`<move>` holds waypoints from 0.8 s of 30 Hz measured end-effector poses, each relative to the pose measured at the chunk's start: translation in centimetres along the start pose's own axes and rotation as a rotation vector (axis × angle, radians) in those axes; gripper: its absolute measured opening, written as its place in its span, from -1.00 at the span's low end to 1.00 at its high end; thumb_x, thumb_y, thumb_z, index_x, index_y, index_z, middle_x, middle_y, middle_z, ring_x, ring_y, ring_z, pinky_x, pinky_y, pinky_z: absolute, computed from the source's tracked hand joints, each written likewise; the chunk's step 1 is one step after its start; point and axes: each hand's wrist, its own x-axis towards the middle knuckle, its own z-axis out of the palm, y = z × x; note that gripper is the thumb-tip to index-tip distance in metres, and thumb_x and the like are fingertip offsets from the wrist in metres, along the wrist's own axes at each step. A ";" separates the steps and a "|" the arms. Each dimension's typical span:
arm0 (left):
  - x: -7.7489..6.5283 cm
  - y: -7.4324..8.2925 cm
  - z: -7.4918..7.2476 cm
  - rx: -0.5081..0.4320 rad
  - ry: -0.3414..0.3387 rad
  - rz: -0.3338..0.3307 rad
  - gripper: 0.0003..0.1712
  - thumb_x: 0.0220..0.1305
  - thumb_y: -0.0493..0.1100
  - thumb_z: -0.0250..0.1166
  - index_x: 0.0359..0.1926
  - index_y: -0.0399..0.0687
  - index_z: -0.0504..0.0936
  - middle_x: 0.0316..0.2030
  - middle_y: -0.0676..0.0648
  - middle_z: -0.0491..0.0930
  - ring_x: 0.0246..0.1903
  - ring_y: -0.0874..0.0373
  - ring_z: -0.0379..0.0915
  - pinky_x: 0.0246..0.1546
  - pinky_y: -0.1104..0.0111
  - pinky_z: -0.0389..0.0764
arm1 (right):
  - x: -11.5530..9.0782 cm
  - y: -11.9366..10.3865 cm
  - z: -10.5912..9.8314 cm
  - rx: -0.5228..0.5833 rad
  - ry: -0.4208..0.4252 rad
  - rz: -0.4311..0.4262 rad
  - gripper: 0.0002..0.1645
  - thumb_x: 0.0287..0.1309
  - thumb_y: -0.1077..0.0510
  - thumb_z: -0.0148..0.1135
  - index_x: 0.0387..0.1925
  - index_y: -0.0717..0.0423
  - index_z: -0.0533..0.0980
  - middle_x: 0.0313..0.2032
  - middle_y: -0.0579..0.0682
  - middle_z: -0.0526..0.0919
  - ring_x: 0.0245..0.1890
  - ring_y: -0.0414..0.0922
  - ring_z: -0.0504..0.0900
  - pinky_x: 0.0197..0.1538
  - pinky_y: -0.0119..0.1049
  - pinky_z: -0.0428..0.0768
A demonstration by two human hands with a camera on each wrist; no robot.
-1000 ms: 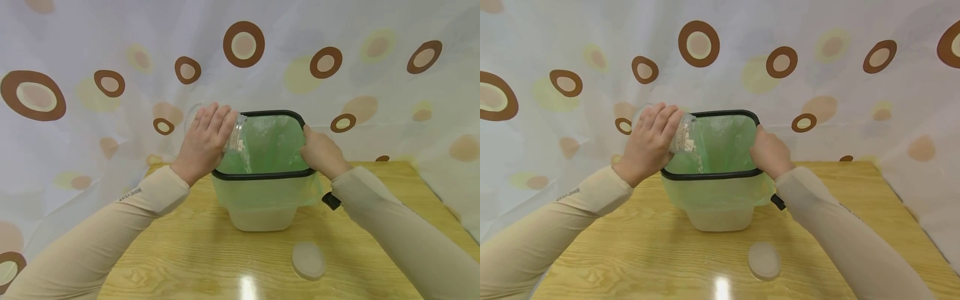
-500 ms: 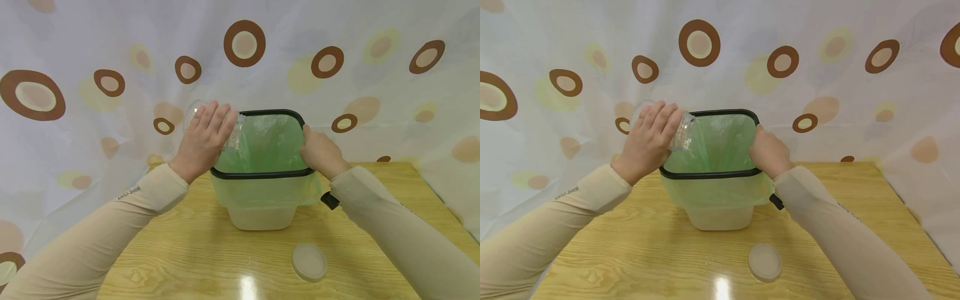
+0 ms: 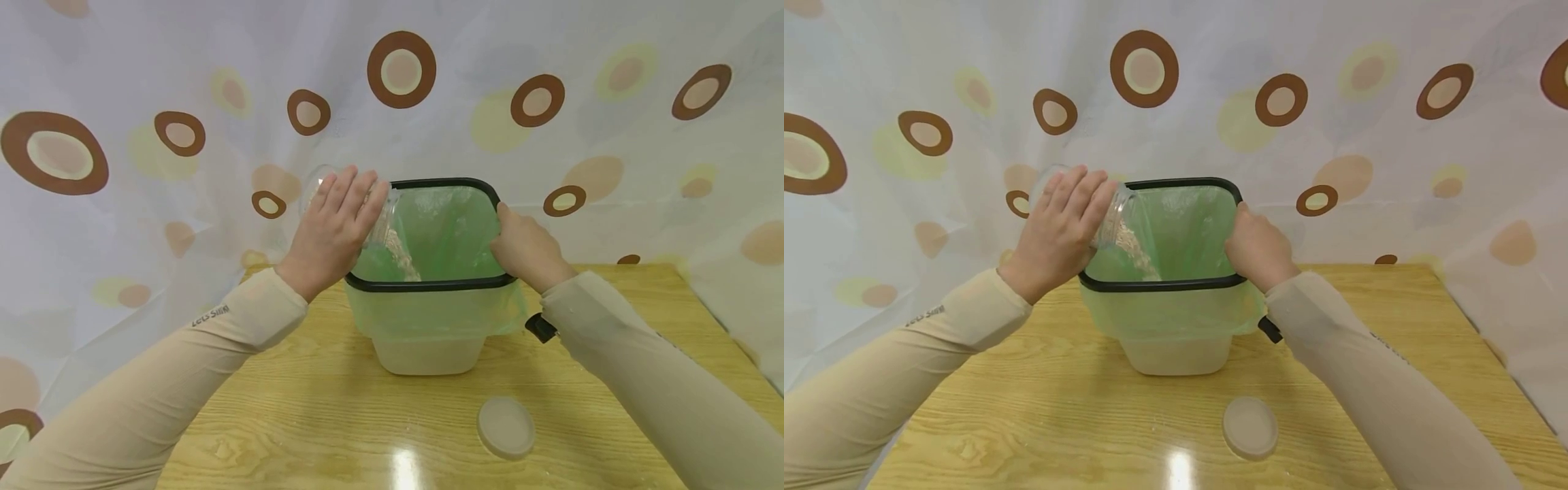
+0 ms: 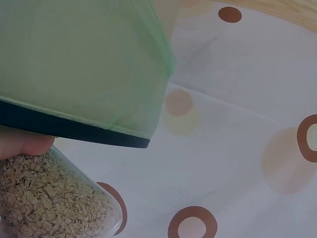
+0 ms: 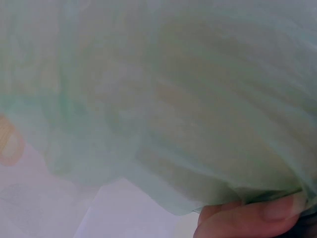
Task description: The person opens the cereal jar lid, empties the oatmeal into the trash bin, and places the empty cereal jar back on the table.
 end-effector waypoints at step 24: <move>-0.4 0.4 -0.1 0.033 0.045 0.043 -0.49 0.19 -0.49 0.12 0.18 -0.30 0.33 0.11 -0.31 0.40 0.15 -0.26 0.32 0.19 -0.01 0.31 | -0.1 0.1 0.0 -0.003 -0.002 0.001 -0.18 0.18 0.39 -0.26 0.48 0.35 -0.17 -0.78 -0.03 0.24 -0.77 -0.21 0.00 -0.64 -0.35 0.10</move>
